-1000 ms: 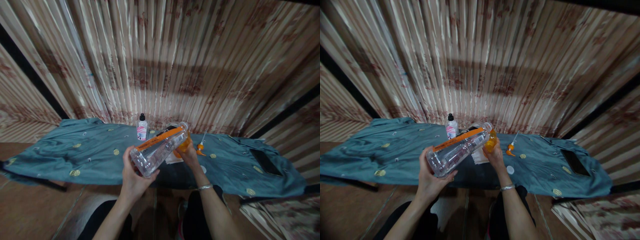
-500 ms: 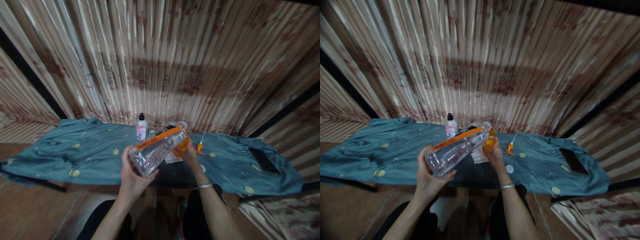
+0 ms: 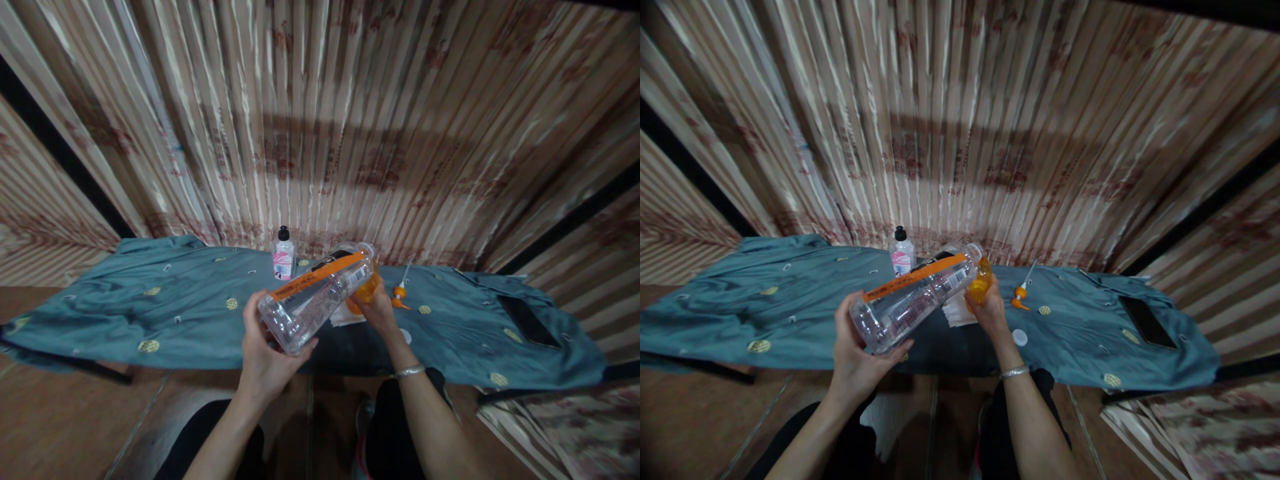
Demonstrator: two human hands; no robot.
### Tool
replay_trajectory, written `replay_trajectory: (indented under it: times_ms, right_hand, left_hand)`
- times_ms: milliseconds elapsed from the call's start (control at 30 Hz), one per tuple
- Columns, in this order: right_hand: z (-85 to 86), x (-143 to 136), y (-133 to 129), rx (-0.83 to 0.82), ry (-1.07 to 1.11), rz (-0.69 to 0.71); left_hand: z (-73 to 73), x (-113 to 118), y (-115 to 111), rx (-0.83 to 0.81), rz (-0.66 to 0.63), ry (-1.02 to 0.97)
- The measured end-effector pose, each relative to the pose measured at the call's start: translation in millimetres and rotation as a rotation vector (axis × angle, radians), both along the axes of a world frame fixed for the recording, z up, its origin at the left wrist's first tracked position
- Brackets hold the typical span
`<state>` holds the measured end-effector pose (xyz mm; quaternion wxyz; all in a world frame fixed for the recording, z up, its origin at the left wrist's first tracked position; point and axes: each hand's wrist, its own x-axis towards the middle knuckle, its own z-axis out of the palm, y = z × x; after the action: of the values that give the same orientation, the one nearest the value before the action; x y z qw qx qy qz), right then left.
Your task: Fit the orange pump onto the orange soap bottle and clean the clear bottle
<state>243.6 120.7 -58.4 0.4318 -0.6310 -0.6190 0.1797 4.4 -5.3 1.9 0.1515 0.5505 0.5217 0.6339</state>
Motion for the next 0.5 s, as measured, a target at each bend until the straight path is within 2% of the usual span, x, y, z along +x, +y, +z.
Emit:
replay_trajectory:
  times_ms: [500]
  right_hand:
    - [-3.6,0.9,2.1,0.013,-0.02,-0.013]
  left_hand:
    - [1.9,0.1,-2.1,0.006,0.031,0.043]
